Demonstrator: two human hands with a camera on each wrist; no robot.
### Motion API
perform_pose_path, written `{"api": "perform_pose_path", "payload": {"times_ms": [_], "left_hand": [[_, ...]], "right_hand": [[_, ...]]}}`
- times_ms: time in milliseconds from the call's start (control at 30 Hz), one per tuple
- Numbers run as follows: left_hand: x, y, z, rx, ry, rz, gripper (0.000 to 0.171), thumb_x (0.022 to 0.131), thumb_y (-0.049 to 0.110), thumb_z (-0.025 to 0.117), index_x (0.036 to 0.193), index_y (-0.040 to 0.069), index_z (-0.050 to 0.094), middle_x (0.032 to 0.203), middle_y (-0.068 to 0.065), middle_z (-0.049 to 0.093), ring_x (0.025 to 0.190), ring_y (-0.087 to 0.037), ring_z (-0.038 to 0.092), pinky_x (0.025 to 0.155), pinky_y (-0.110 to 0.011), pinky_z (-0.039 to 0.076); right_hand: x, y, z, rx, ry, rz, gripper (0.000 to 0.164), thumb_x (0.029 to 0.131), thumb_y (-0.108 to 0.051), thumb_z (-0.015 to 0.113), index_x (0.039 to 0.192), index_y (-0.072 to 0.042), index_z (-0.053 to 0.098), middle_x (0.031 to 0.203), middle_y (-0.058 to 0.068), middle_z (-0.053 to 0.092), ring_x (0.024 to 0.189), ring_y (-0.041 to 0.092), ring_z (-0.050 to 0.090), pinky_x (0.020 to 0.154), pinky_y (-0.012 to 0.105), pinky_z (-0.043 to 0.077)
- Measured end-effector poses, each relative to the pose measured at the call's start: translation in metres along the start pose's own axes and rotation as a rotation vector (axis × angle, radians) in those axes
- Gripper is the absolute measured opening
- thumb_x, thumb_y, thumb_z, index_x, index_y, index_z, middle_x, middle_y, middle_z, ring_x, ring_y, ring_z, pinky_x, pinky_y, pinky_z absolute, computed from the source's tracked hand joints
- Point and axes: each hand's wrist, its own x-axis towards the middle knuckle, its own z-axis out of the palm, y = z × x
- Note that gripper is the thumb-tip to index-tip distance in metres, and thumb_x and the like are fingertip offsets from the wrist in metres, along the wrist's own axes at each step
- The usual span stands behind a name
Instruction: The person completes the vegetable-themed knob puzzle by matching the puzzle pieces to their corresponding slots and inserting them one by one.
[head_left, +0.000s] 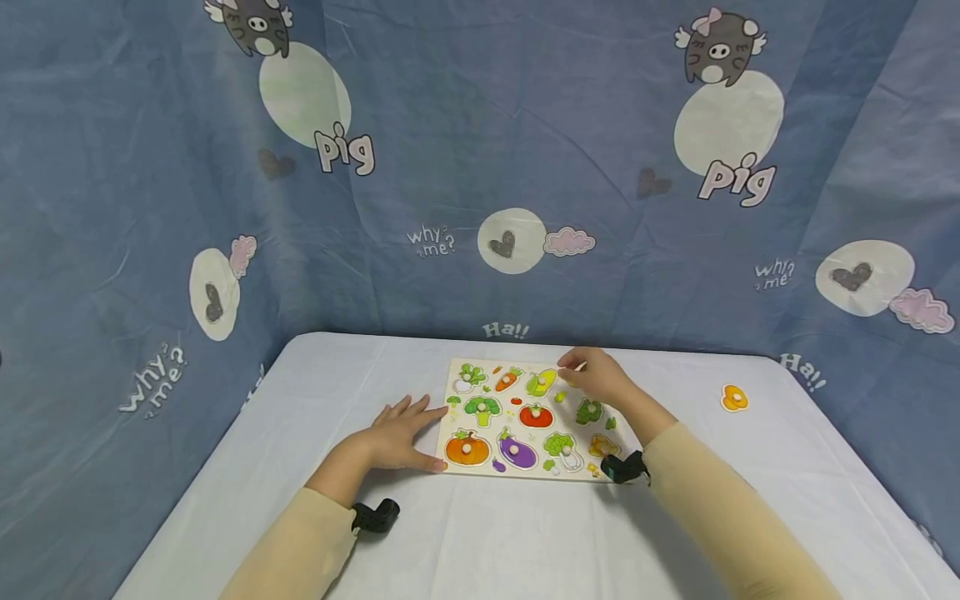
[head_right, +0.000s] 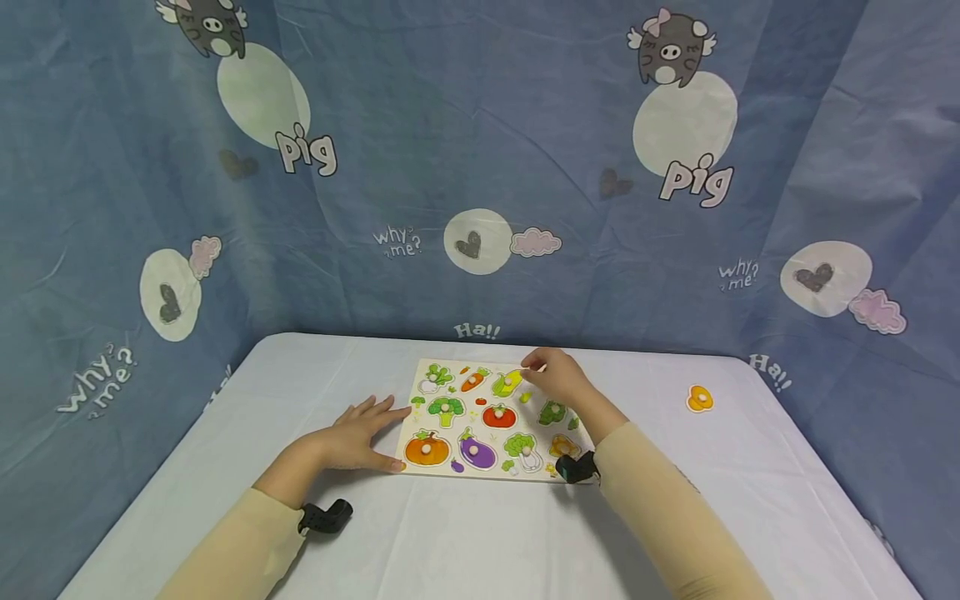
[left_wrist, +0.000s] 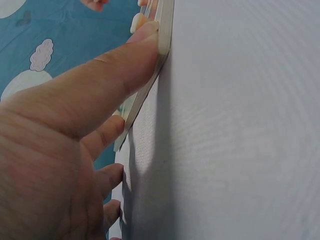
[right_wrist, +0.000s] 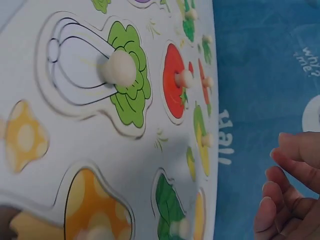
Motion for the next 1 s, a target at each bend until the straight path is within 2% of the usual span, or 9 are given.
{"api": "perform_pose_path", "payload": {"times_ms": [600, 1000], "left_hand": [[-0.002, 0.002, -0.001, 0.005, 0.002, 0.005, 0.097, 0.075, 0.056, 0.082, 0.155, 0.02, 0.04, 0.164, -0.018, 0.021, 0.151, -0.043, 0.008, 0.12, -0.062, 0.005], [-0.003, 0.004, -0.002, 0.001, -0.002, -0.001, 0.097, 0.075, 0.055, 0.082, 0.155, 0.019, 0.04, 0.164, -0.018, 0.021, 0.151, -0.043, 0.008, 0.12, -0.061, 0.005]], "right_hand": [[-0.038, 0.017, -0.03, -0.016, 0.095, -0.059, 0.025, 0.099, -0.022, 0.064, 0.115, -0.004, 0.069, 0.11, 0.012, 0.066, 0.085, 0.023, 0.055, 0.07, 0.035, 0.049], [-0.063, 0.029, -0.055, -0.059, 0.165, -0.06, 0.028, 0.1, -0.022, 0.063, 0.118, -0.001, 0.067, 0.112, 0.015, 0.063, 0.092, 0.027, 0.054, 0.065, 0.034, 0.048]]}}
